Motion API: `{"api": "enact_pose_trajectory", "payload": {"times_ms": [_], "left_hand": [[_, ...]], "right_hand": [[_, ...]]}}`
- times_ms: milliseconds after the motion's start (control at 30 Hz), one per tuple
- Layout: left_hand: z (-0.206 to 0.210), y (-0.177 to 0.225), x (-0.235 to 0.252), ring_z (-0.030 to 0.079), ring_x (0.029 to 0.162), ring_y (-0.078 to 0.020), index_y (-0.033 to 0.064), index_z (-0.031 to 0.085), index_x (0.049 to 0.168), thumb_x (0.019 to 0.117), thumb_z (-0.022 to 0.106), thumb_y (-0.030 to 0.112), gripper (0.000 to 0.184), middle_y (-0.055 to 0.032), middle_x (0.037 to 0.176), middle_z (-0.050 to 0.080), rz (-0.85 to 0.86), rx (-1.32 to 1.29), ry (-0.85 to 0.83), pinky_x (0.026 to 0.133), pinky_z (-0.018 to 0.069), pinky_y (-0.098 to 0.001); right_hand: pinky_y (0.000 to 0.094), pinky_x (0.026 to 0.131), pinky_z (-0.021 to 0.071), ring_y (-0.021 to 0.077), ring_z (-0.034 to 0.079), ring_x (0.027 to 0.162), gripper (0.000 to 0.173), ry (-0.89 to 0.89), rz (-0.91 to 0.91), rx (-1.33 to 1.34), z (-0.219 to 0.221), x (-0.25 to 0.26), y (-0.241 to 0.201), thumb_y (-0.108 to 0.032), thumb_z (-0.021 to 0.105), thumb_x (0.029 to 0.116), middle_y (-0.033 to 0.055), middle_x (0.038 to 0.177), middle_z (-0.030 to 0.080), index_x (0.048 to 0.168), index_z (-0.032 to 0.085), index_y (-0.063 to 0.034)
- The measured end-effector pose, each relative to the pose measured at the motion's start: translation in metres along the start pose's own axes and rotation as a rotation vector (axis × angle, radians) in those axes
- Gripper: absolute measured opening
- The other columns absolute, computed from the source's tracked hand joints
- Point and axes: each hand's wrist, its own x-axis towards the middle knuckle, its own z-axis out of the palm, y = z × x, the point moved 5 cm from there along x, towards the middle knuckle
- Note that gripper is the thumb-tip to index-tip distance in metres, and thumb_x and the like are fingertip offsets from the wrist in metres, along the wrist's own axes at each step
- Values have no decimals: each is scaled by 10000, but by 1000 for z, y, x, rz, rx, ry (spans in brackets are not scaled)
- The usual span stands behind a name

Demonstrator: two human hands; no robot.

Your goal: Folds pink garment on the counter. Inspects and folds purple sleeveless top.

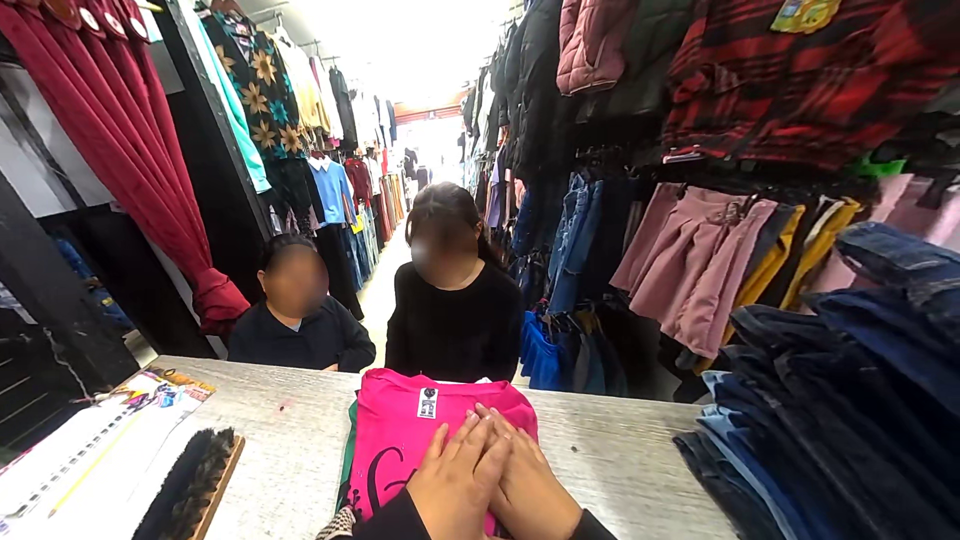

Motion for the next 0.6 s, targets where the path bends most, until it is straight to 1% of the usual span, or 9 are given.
{"api": "enact_pose_trajectory", "payload": {"times_ms": [133,200,300,367,400,433,533,567,600], "left_hand": [[0,0,0,367,1493,-391,75,453,1527,722,864,482,991,-219,1574,433,-13,-16,-18,1162,314,-650],[0,0,-2,373,1488,-397,67,462,1522,722,867,470,983,-223,1571,438,-10,-29,-3,1158,317,-659],[0,0,-1,361,1496,-390,68,451,1529,725,859,488,994,-216,1579,428,-11,-25,-18,1163,309,-655],[-3,2,1,324,1517,-378,62,421,1548,753,833,509,1001,-219,1603,390,-39,-37,-84,1192,261,-645],[-6,4,2,267,1543,-369,57,362,1580,786,801,518,1018,-223,1636,327,-66,-46,-165,1216,197,-636],[-8,5,3,227,1558,-361,55,315,1600,809,776,526,1030,-223,1656,281,-86,-48,-226,1230,156,-624],[-15,10,4,226,1556,-372,34,325,1591,812,777,506,1017,-238,1649,286,-117,-66,-246,1235,138,-617],[-24,17,8,212,1562,-364,21,314,1593,822,780,472,1007,-234,1655,275,-160,-72,-296,1243,119,-602],[-38,30,14,162,1578,-337,14,266,1607,854,775,419,995,-211,1678,225,-244,-85,-407,1256,67,-567]], "right_hand": [[643,1172,277,342,390,1488,641,21,-16,-3,1,0,0,-438,330,1027,157,1560,479,1435,563,-3],[648,1175,269,349,378,1494,660,3,-17,-4,1,-1,1,-451,325,1026,167,1571,460,1456,539,2],[643,1182,261,339,369,1500,664,-9,-5,-15,2,-1,1,-459,325,1022,157,1579,453,1459,539,-7],[625,1202,234,331,341,1516,666,-57,16,-15,-3,0,-2,-454,326,1025,160,1593,432,1479,513,-5],[611,1222,202,327,311,1530,665,-107,33,-9,-7,1,-5,-450,320,1036,163,1609,404,1504,478,-3],[605,1229,185,325,299,1536,666,-133,40,-4,-10,1,-7,-446,316,1041,165,1616,392,1516,456,0],[592,1234,178,334,311,1529,642,-135,49,4,-18,0,-16,-408,331,1042,180,1603,409,1506,462,16],[574,1244,157,338,280,1541,610,-208,91,3,-31,-1,-29,-353,342,1054,195,1615,381,1518,433,33],[543,1253,102,338,205,1565,561,-341,168,23,-52,-1,-48,-275,345,1088,214,1643,312,1542,368,54]]}}
